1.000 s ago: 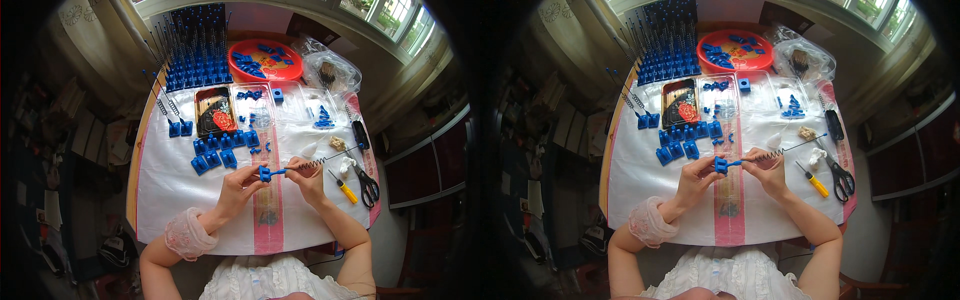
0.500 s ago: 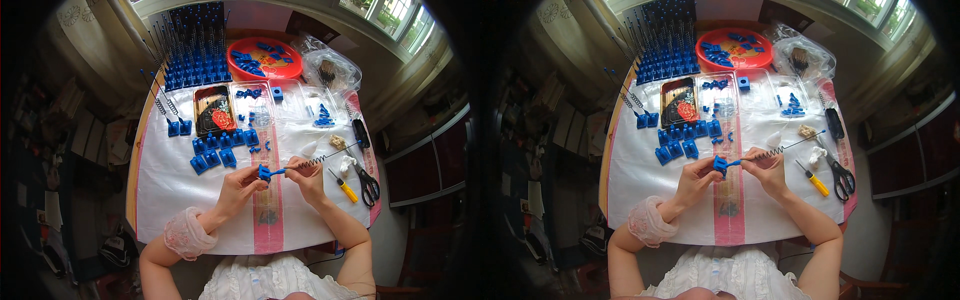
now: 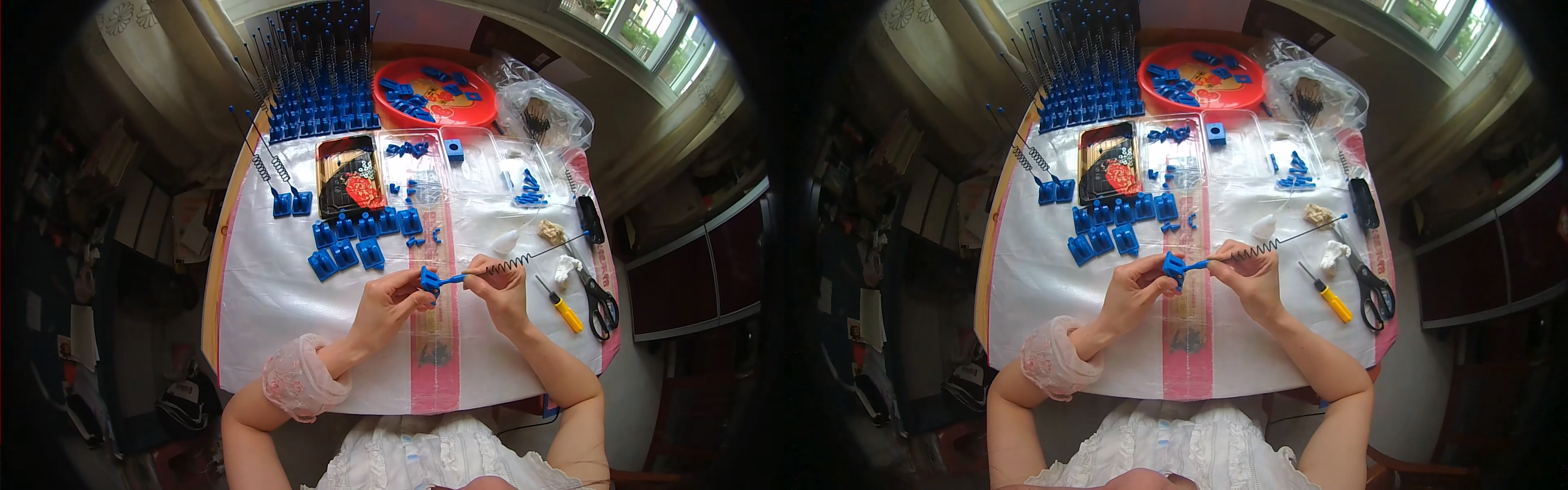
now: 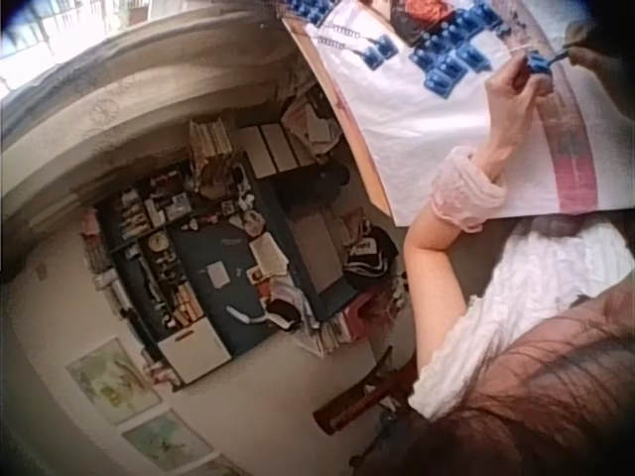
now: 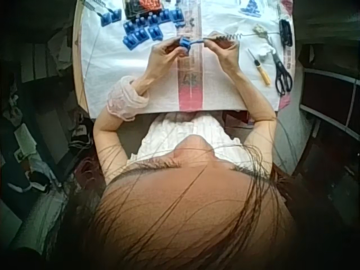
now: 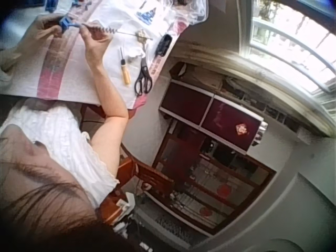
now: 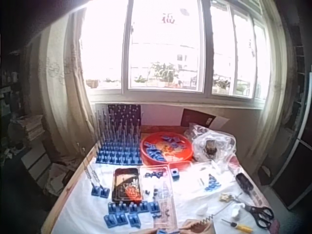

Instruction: Assembling small blue plastic components by inserting metal springs and pins.

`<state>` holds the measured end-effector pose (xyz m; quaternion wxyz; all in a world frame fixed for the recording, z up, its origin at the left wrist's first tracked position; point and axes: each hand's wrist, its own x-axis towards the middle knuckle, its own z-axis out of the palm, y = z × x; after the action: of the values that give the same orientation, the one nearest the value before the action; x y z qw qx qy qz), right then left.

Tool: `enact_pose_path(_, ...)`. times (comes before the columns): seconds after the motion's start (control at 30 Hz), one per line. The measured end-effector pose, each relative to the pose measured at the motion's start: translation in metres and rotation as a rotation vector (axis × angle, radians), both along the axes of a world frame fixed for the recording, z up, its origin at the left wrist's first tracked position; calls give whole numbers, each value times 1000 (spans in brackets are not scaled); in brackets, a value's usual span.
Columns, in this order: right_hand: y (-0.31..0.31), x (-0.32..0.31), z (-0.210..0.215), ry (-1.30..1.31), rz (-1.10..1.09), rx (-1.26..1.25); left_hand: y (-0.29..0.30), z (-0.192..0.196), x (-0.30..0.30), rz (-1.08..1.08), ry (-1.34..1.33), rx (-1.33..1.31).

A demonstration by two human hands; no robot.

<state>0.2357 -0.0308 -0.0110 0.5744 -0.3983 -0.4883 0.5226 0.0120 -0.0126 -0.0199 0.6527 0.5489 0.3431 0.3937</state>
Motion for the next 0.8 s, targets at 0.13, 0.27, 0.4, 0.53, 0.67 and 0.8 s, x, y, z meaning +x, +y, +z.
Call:
enact_pose_path(0.13, 0, 0, 3, -6, 7, -5, 1, -2, -1, -35, 0, -27)
enact_pose_path(0.27, -1, -2, 1, 4, 6, 17, 4, -10, -4, -76, -28, -46)
enact_pose_path(0.4, -2, -1, 0, -14, -4, 32, 7, -14, -3, -117, -85, -102)
enact_pose_path(0.53, -3, -4, 1, -26, -18, 17, 14, -20, -8, -179, -74, -112)
enact_pose_path(0.67, -4, -5, 1, -9, -26, -7, 15, -16, -8, -197, -65, -166)
enact_pose_path(0.8, -4, -6, 1, -37, -30, 6, 15, -13, -8, -195, -70, -227)
